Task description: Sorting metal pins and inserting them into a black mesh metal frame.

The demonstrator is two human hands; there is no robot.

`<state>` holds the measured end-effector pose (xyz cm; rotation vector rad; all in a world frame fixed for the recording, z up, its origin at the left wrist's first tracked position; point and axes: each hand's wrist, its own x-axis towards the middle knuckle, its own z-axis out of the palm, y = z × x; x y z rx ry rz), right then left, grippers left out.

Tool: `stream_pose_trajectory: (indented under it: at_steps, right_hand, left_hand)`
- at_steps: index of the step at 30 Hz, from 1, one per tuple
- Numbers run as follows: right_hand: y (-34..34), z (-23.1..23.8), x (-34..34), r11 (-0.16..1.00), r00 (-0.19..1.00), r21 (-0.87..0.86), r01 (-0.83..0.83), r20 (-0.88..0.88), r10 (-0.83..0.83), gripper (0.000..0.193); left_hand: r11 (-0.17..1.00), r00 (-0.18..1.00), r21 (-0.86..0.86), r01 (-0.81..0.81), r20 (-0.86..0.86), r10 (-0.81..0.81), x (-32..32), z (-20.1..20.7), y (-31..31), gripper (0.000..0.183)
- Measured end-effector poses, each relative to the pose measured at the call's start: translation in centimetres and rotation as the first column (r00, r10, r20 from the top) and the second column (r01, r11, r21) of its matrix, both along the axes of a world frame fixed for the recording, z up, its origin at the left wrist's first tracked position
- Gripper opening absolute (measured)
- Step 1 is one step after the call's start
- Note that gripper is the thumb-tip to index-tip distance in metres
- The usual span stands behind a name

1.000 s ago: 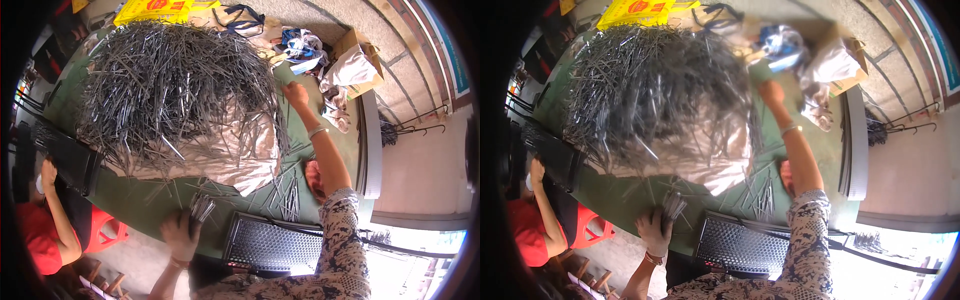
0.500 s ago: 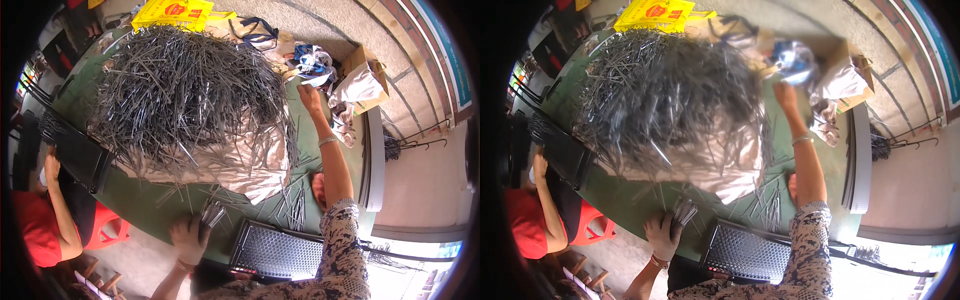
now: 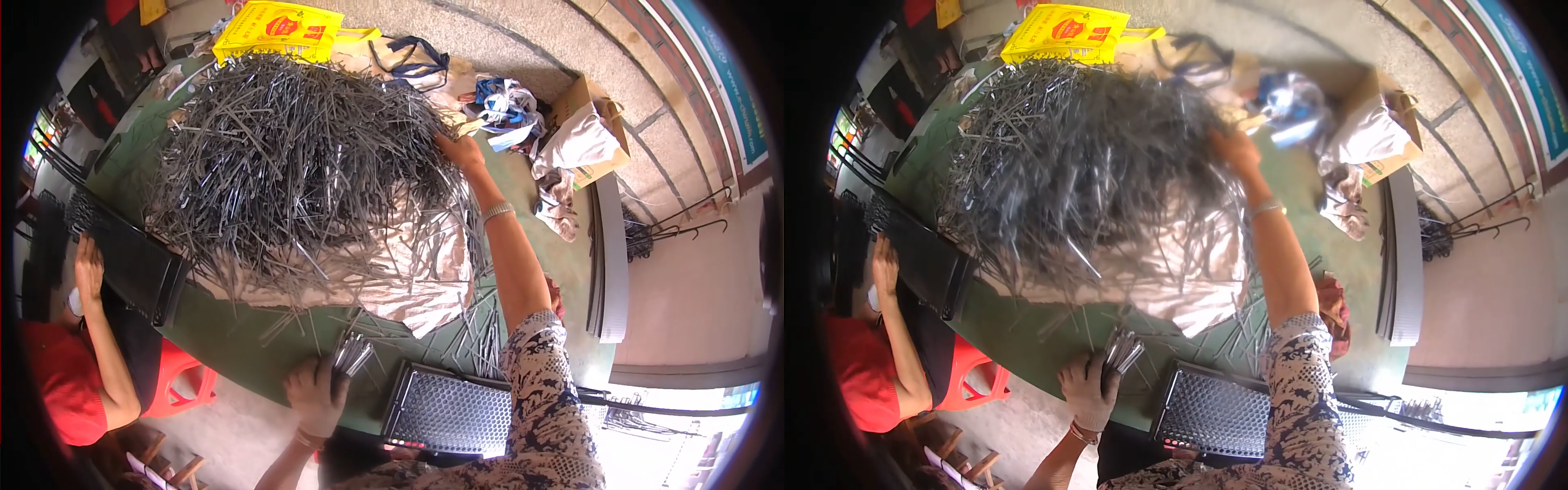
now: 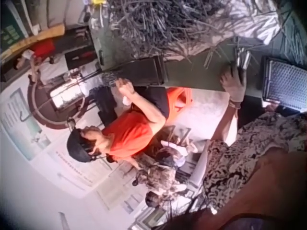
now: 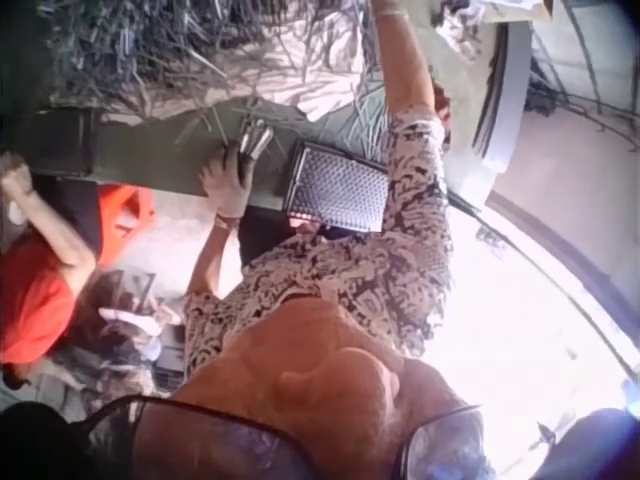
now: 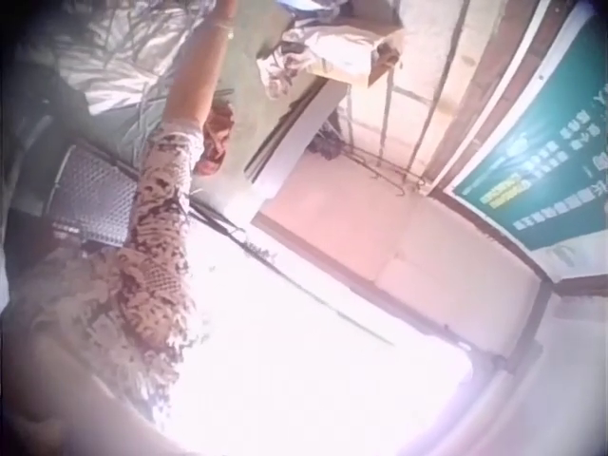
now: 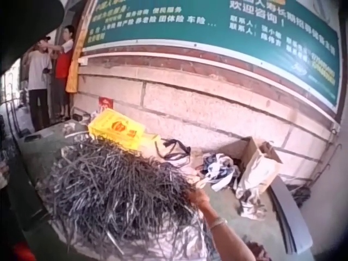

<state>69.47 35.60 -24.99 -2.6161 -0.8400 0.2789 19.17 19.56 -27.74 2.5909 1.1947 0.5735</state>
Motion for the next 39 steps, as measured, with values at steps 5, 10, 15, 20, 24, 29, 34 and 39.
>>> stream_pose_trajectory:
  at_steps: [5,10,15,20,24,29,34,39]
  right_hand:
    - [-1.5,-0.6,0.0,0.949,0.963,0.228,-0.220,-0.103,0.248,0.071]
    - [-1.6,0.5,-0.9,0.989,0.978,0.133,-0.070,-0.188,0.094,0.076]
    - [-2.7,0.1,1.4,0.898,0.848,0.252,-0.361,-0.313,0.428,0.073]
    - [-2.8,0.1,-0.4,0.714,0.660,0.536,-0.450,-0.340,0.670,0.067]
    - [-2.7,3.0,-1.5,0.903,0.825,0.174,-0.393,-0.365,0.430,0.064]
    - [-2.9,5.6,-4.3,0.824,0.738,0.182,-0.536,-0.374,0.562,0.074]
    - [-3.0,4.8,-3.7,0.833,0.774,0.121,-0.541,-0.315,0.549,0.073]
    - [-2.5,5.0,-5.4,0.865,0.772,0.162,-0.475,-0.395,0.498,0.099]
  left_hand:
    - [1.000,1.000,-0.019,-0.003,0.002,0.003,-0.1,-0.1,-0.1,0.037]
    - [1.000,1.000,-0.017,-0.013,-0.005,0.013,-0.5,-0.2,-0.2,0.038]
    - [1.000,1.000,0.009,0.002,0.021,-0.002,-0.2,-0.6,-0.3,0.038]
    - [1.000,1.000,-0.014,-0.002,0.003,0.002,-0.2,-0.1,-0.2,0.038]
    - [1.000,1.000,-0.006,0.003,-0.009,-0.003,0.0,-0.1,-0.2,0.038]
    - [1.000,1.000,0.002,-0.013,0.019,0.013,-0.1,-0.3,-0.2,0.039]
    - [1.000,0.999,-0.019,-0.012,0.032,0.013,0.0,-0.4,-0.2,0.042]
    - [1.000,1.000,-0.007,-0.011,0.023,0.011,-0.2,-0.7,-0.2,0.042]
